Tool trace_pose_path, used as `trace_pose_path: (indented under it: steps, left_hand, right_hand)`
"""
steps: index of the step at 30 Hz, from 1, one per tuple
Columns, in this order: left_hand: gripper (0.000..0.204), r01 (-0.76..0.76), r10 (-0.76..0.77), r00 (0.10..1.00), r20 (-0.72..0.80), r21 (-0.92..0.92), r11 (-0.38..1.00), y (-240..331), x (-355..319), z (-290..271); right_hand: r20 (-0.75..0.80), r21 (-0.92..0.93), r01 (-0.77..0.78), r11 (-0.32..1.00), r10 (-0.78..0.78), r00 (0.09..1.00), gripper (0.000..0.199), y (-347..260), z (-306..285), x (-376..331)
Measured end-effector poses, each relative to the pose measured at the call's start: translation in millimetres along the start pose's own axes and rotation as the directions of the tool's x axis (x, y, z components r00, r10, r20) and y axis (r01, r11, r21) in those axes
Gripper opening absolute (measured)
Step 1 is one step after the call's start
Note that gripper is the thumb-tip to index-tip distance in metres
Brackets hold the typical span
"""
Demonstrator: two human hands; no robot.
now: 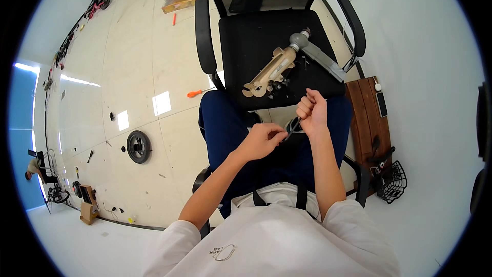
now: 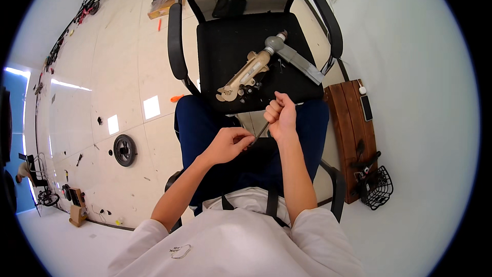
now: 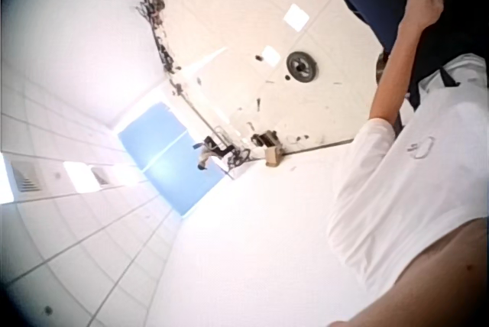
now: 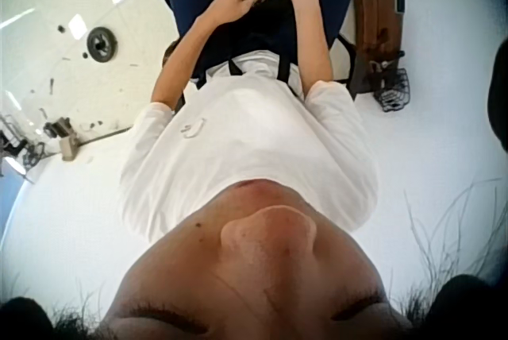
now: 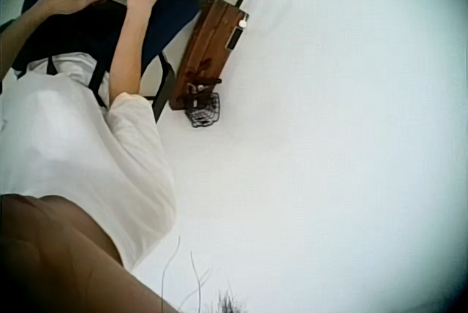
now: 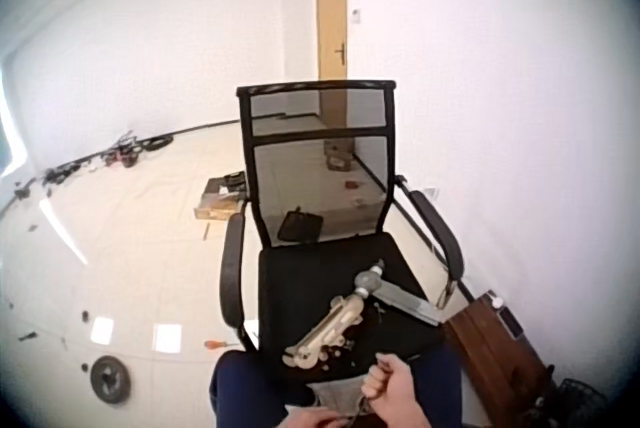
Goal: The person sits on a chair and assembles a mechanical component by hand, inserting small parts and tightening connections. The workspace is a tiled room with scattered tools and parts on the floor.
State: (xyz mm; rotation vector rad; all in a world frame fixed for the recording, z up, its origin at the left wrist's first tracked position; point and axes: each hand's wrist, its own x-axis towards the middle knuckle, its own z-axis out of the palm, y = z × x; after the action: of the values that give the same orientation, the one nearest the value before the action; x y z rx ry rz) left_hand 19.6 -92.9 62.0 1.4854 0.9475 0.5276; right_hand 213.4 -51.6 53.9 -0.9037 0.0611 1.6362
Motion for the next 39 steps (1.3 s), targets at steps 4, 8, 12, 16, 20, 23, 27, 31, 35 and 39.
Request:
trace_pose_path:
  steps: [4, 8, 12, 16, 20, 23, 27, 31, 35, 39]
  left_hand:
    - [0.016, 0.17, -0.154, 0.985, 0.076, -0.304, 0.937, 8.7, 4.1, 4.3]
    - [0.014, 0.02, -0.058, 0.989, -0.134, -0.269, 0.963, 2.9, 7.1, 9.4]
    - [0.013, -0.101, 0.036, 0.949, -0.312, -0.196, 0.975, 6.1, 6.7, 14.1]
    - [0.012, -0.275, 0.329, 0.873, -0.361, 0.194, 0.942, 9.5, 6.3, 24.3]
    - [0.016, -0.094, 0.148, 0.974, -0.169, 0.29, 0.952, 11.1, 4.0, 12.5]
    - [0.018, -0.102, 0.185, 0.951, -0.248, 0.314, 0.944, 10.7, 4.0, 4.1]
    - [0.018, -0.109, 0.201, 0.933, -0.3, 0.296, 0.949, 8.3, 8.7, -3.9]
    - [0.019, -0.037, 0.126, 0.95, -0.287, 0.298, 0.954, 6.7, 6.1, -7.8]
    - [0.019, -0.067, 0.149, 0.952, -0.267, 0.293, 0.954, 6.5, 13.7, -10.3]
    - [0.02, -0.055, 0.131, 0.958, -0.256, 0.282, 0.958, 6.8, 14.0, -7.3]
  right_hand:
    - [-0.019, 0.085, 0.04, 0.996, -0.039, 0.999, 0.042, -9.7, -9.5, 1.7]
    - [-0.009, 0.22, -0.017, 0.975, 0.019, 1.0, 0.013, -0.6, -6.9, -9.7]
    - [0.008, -0.113, 0.062, 0.992, -0.061, 0.998, 0.024, 32.6, -7.2, -30.3]
    - [0.131, -0.237, 0.038, 0.971, -0.007, 0.991, 0.034, 47.8, -6.1, -21.7]
    - [0.252, -0.932, 0.33, 0.151, -0.382, 0.889, 0.028, 32.1, -9.1, 1.8]
    - [0.436, -0.9, 0.404, -0.164, -0.339, 0.834, 0.022, 20.4, 7.3, 3.6]
    - [0.467, -0.867, 0.39, -0.311, -0.234, 0.853, 0.021, 12.5, 27.9, 11.7]
    - [0.423, -0.858, 0.329, -0.395, -0.181, 0.888, 0.021, 12.5, 26.3, 17.5]
    - [0.482, -0.73, 0.344, -0.591, -0.088, 0.872, 0.021, 3.9, 40.3, 34.0]
    - [0.26, -0.7, 0.28, -0.657, 0.131, 0.957, 0.017, -8.4, 81.2, 46.5]
